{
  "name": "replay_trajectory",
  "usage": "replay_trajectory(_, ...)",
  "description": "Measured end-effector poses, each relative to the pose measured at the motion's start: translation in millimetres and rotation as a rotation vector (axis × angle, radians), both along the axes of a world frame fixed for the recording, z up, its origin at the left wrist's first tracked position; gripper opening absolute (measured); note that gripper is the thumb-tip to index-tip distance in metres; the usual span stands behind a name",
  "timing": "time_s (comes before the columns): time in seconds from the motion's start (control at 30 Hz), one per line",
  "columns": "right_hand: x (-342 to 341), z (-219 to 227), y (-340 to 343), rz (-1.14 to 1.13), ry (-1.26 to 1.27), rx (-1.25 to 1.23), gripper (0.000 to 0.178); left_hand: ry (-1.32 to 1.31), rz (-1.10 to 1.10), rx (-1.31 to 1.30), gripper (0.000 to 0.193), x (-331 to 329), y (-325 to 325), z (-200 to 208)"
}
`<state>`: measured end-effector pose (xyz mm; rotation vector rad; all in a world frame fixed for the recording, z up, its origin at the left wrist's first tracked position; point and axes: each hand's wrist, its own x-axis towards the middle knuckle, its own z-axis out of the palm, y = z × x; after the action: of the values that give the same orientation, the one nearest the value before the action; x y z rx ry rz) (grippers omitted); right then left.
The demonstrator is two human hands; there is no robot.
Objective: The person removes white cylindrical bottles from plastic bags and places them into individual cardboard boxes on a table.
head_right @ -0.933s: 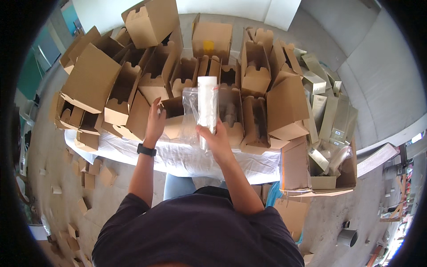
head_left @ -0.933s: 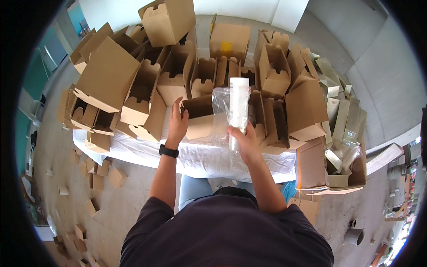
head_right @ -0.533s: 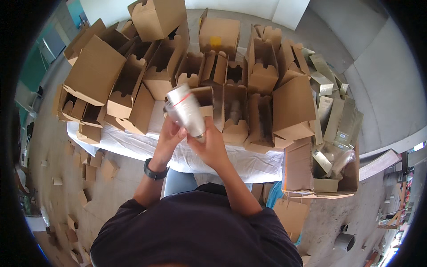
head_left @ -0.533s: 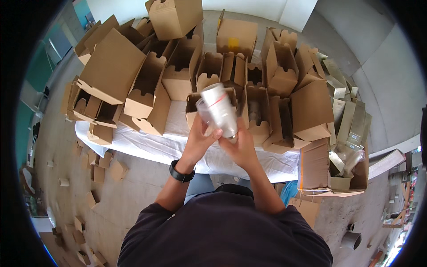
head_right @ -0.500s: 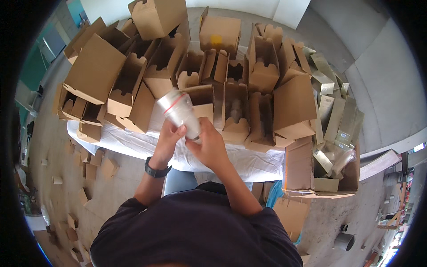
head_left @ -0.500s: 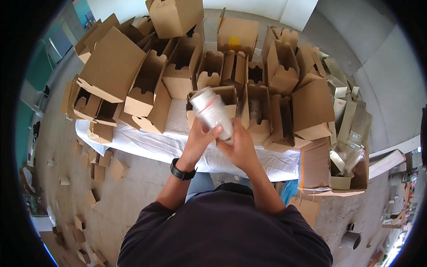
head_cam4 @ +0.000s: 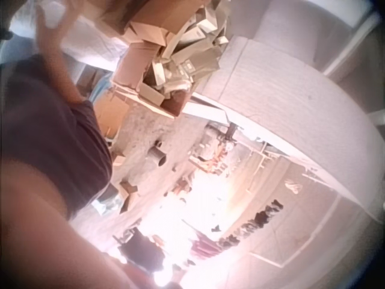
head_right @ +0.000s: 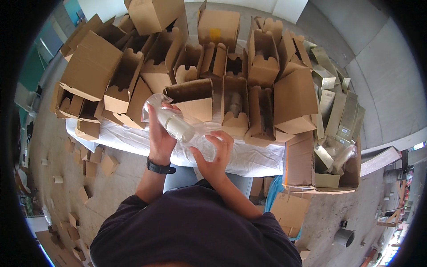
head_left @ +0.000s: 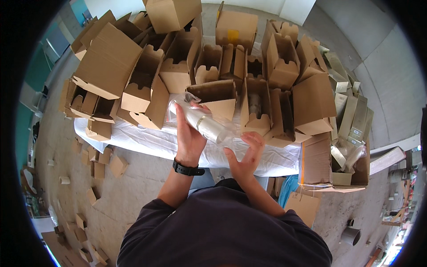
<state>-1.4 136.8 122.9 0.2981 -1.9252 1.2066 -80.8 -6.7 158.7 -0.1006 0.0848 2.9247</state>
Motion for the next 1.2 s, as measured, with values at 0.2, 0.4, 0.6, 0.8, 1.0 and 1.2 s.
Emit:
replay_trajectory(0.2,0.5,-6.0,-15.2,0.314,-0.397,-0.368,0.064,0.037,0.073,-0.263,0.046,7.5,13.7,-0.7)
replay_trajectory(0.4,-6.3,-9.5,-11.3,0.226,-0.162,-0.479,0.055,0.086,0.027,-0.445,0.042,26.3,23.0,5.4)
replay_trajectory(0.6,0.3,5.4,32.0,0.37,-0.476,-0.109,0.05,0.52,0.378,-1.776,0.039,21.1,-6.0,-8.5)
replay_trajectory(0.8,-5.0,8.3,28.3,0.432,-0.56,-0.262,0.052,1.29,0.467,-2.243,0.057,26.7,3.1,-18.7)
replay_trajectory(1.0,-4.1,-16.5,49.8,0.276,-0.437,-0.989,0.035,1.145,0.328,-2.402,0.059,22.3,-11.8,-15.1)
replay_trajectory(1.2,-13.8,12.3,103.4,0.585,-0.218,-1.145,0.023,0.583,0.284,-2.047,0.063,27.7,-29.9,-27.0)
